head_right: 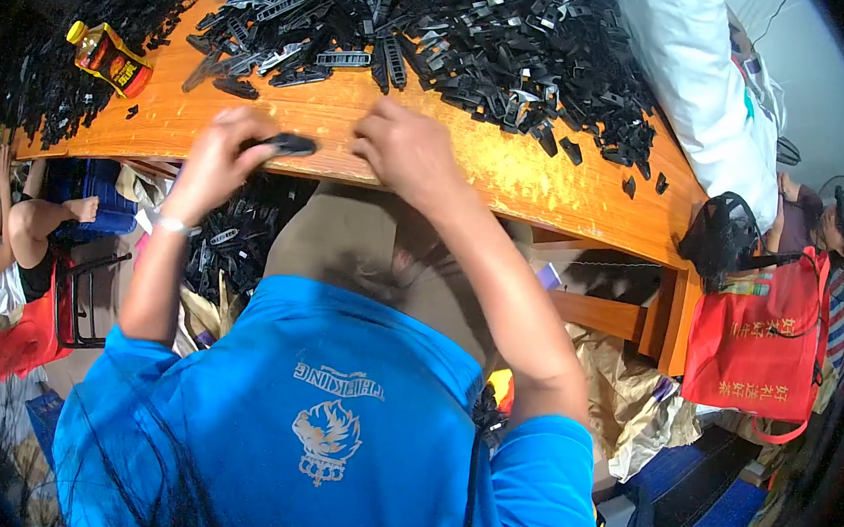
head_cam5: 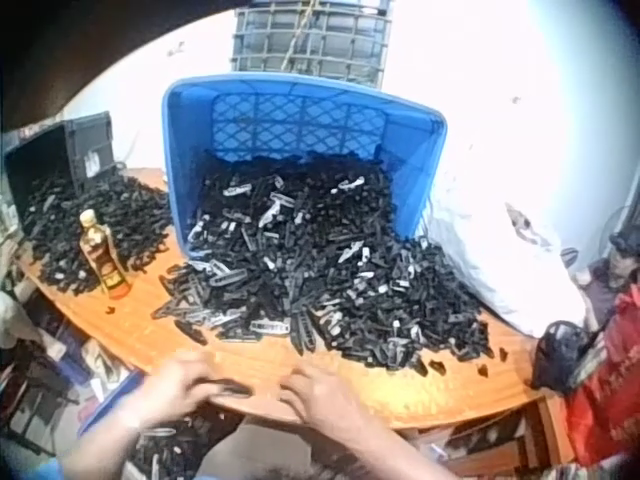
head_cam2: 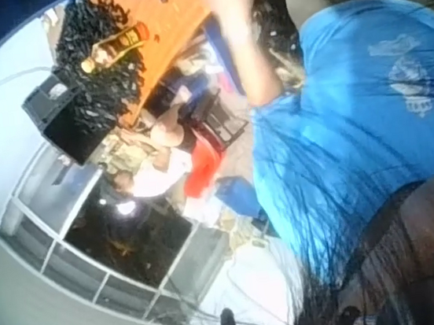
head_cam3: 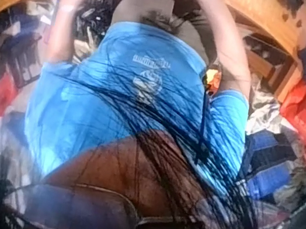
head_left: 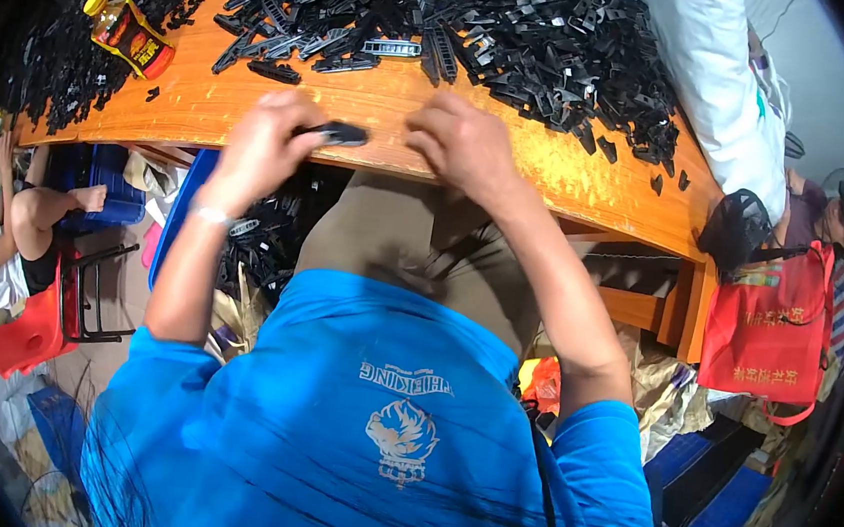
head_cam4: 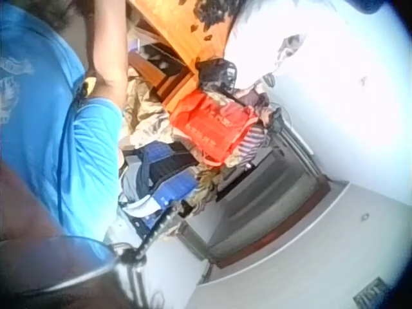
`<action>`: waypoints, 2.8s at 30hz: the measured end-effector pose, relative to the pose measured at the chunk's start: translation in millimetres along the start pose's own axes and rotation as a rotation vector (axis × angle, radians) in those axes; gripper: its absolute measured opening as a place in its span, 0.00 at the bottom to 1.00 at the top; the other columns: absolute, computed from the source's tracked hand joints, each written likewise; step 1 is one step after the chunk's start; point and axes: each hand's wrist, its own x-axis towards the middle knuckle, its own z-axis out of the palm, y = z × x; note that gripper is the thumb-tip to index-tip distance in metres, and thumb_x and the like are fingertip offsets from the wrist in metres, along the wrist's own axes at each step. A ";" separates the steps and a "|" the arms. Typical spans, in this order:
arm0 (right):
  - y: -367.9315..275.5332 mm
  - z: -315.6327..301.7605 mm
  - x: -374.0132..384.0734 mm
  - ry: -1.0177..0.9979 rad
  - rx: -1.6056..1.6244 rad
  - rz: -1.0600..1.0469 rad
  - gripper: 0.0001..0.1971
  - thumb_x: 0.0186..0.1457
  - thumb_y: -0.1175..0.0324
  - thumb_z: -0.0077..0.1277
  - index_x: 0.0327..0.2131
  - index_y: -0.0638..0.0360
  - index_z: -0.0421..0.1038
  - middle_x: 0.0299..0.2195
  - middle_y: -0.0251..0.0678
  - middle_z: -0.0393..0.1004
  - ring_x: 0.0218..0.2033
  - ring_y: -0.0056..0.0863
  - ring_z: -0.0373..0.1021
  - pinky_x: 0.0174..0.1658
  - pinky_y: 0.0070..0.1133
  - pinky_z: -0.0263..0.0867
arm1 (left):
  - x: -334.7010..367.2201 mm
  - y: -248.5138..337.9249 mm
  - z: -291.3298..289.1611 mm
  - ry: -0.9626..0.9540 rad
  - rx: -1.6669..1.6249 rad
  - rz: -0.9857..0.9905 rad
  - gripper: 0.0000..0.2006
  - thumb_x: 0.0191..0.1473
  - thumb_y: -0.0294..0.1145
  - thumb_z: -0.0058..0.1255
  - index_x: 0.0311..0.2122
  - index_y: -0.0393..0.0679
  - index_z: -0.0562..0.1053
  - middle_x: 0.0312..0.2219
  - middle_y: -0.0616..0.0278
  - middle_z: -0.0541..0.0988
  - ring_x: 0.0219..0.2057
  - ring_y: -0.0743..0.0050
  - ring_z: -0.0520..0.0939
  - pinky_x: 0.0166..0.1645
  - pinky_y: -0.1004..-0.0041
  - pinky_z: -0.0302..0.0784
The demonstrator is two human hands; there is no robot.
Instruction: The person assembles plastic components by snapping pieces together by hand, pulls additional plastic parts from a bin onto the workbench, and continues assembling the components.
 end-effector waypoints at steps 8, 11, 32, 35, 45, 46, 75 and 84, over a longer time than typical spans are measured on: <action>47.0 -41.8 -17.3 0.114 -0.403 0.390 0.10 0.56 0.67 0.63 0.42 0.56 0.82 0.41 0.40 0.77 0.43 0.43 0.77 0.45 0.35 0.74 | -7.1 -16.3 -24.0 0.190 -0.085 -0.204 0.15 0.58 0.28 0.62 0.50 0.37 0.79 0.41 0.55 0.81 0.43 0.58 0.84 0.51 0.64 0.79; 44.0 -36.0 -10.3 0.152 -0.336 0.345 0.09 0.55 0.69 0.64 0.40 0.57 0.81 0.40 0.41 0.77 0.40 0.46 0.78 0.42 0.36 0.74 | 25.7 -12.4 6.9 0.329 0.146 0.003 0.13 0.56 0.28 0.63 0.48 0.41 0.80 0.42 0.53 0.81 0.46 0.51 0.82 0.53 0.62 0.78; 46.2 -28.1 3.8 0.037 -0.159 0.471 0.15 0.52 0.69 0.67 0.43 0.60 0.79 0.42 0.45 0.81 0.42 0.47 0.79 0.46 0.36 0.75 | 34.8 31.4 45.9 0.241 0.007 0.057 0.11 0.49 0.23 0.68 0.37 0.41 0.77 0.34 0.55 0.79 0.39 0.49 0.80 0.44 0.59 0.76; 49.3 -32.6 4.5 0.061 -0.172 0.462 0.14 0.54 0.68 0.67 0.44 0.59 0.81 0.41 0.43 0.82 0.41 0.45 0.80 0.45 0.33 0.75 | 32.7 32.3 49.3 0.266 -0.058 0.056 0.12 0.49 0.24 0.68 0.38 0.41 0.78 0.36 0.55 0.81 0.40 0.50 0.80 0.44 0.59 0.76; 51.1 -35.1 11.5 -0.075 -0.200 0.452 0.13 0.54 0.66 0.66 0.42 0.60 0.81 0.40 0.46 0.81 0.43 0.48 0.79 0.47 0.37 0.75 | 25.7 19.4 47.8 0.264 0.025 0.035 0.13 0.50 0.26 0.68 0.41 0.41 0.80 0.36 0.56 0.81 0.42 0.51 0.79 0.48 0.59 0.74; 53.6 -35.5 9.8 -0.039 -0.181 0.445 0.13 0.54 0.66 0.66 0.41 0.60 0.81 0.39 0.46 0.81 0.42 0.48 0.79 0.46 0.37 0.75 | 25.4 21.0 46.1 0.276 0.011 0.042 0.12 0.50 0.27 0.68 0.41 0.41 0.80 0.36 0.56 0.81 0.42 0.51 0.79 0.48 0.59 0.74; -10.4 -0.4 32.7 -0.177 -0.009 0.169 0.09 0.58 0.67 0.62 0.41 0.58 0.81 0.38 0.43 0.77 0.37 0.50 0.78 0.40 0.40 0.74 | 18.0 9.3 46.5 0.294 0.002 0.013 0.10 0.48 0.29 0.69 0.36 0.42 0.81 0.34 0.57 0.79 0.41 0.51 0.77 0.46 0.59 0.74; -5.3 7.1 41.7 -0.142 -0.004 0.062 0.09 0.54 0.66 0.65 0.36 0.59 0.82 0.33 0.41 0.76 0.34 0.48 0.78 0.38 0.39 0.74 | 20.5 8.9 50.6 0.313 -0.031 0.031 0.09 0.49 0.28 0.68 0.36 0.41 0.80 0.34 0.56 0.79 0.41 0.50 0.78 0.46 0.59 0.74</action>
